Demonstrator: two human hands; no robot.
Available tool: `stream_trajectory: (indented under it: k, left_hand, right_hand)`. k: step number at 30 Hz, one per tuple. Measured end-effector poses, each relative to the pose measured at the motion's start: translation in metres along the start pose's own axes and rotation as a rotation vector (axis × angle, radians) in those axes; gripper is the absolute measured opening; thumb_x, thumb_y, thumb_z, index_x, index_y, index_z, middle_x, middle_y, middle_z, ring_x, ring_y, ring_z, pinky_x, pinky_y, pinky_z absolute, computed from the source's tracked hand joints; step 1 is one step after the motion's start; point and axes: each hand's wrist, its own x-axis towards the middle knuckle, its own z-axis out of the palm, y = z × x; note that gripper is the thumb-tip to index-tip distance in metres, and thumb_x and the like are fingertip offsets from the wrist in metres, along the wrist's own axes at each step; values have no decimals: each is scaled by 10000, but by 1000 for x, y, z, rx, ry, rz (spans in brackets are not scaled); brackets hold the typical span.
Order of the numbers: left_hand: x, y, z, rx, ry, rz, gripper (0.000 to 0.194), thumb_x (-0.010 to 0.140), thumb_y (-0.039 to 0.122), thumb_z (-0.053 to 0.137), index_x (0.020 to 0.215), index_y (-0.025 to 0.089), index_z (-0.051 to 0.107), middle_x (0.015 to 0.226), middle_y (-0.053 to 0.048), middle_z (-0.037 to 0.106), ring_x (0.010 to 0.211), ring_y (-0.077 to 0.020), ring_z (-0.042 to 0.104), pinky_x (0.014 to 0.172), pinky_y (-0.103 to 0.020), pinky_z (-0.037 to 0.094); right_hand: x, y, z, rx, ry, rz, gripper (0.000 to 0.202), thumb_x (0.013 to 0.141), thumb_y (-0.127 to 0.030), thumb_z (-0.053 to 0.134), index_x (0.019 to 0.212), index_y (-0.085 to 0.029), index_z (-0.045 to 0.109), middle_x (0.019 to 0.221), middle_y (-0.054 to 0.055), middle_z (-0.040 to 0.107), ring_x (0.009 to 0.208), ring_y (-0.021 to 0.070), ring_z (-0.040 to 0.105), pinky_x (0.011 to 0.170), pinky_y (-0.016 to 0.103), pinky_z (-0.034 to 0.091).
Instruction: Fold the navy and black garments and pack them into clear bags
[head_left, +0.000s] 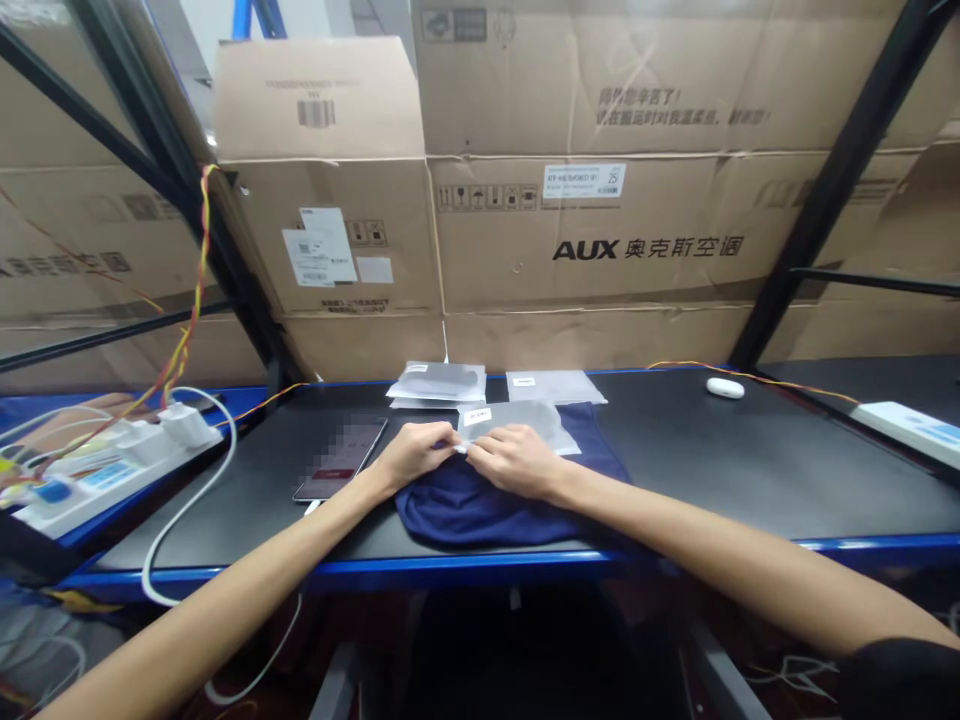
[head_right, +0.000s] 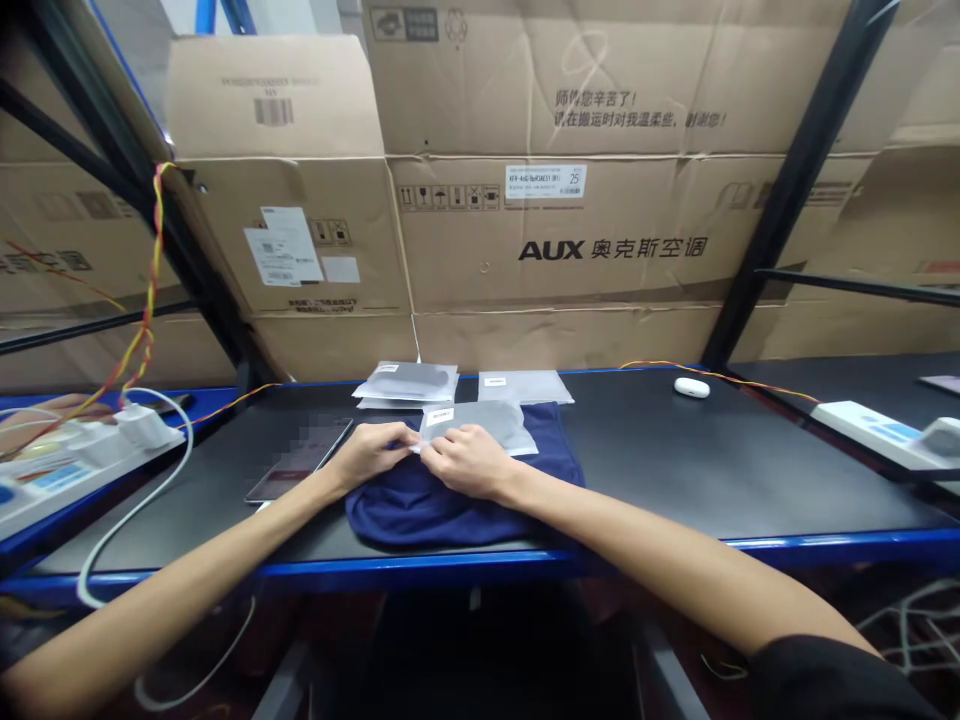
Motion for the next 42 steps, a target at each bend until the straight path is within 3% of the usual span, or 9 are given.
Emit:
stream_trajectory:
  k: [7,16,26,35,39,42]
  left_hand:
    - [0,2,0,-13,-16,0,96,885,197,582,827,173,654,883,-44,764,788,-158,721,729,-237,553]
    - [1,3,-1,45,-26,66,140,889,154,542,926,164,677,865,-43,759,769,-156,720,702,-229,544]
    - [5,4,-9,140,-25,73,246,916,121,436,936,188,672,900,-32,740,762,-135,687,700,-206,506]
    - [7,-3,-15,249,-18,61,245,872,63,424,899,178,638,903,-41,698,775,-147,650,699,-229,487]
    - [12,1,-18,300,-37,31,243,793,28,440,863,181,616,932,-58,681,861,-184,642,759,-280,511]
    - [15,14,-24,313,-92,75,327,655,-5,447,876,177,605,1019,-78,664,990,-221,615,866,-345,512]
  right_hand:
    - [3,-3,1,-7,-17,43,359,1035,-225,333,915,-173,667,767,41,699,664,185,617,607,301,445]
    - [0,-3,4,-25,28,20,209,984,-174,449,939,-183,654,784,40,701,689,178,612,611,291,433]
    - [-45,20,-13,-130,66,-8,216,970,-133,435,918,-184,640,946,77,707,818,196,636,624,296,444]
    - [-99,50,-21,-121,82,113,217,990,-196,464,958,-196,679,1085,71,743,942,194,687,709,278,471]
    - [-107,58,-20,-153,170,102,181,981,-185,504,915,-189,672,1043,47,754,949,171,699,714,250,471]
    - [-105,58,-20,-136,175,117,187,982,-192,507,878,-188,662,1003,33,756,840,144,706,684,237,466]
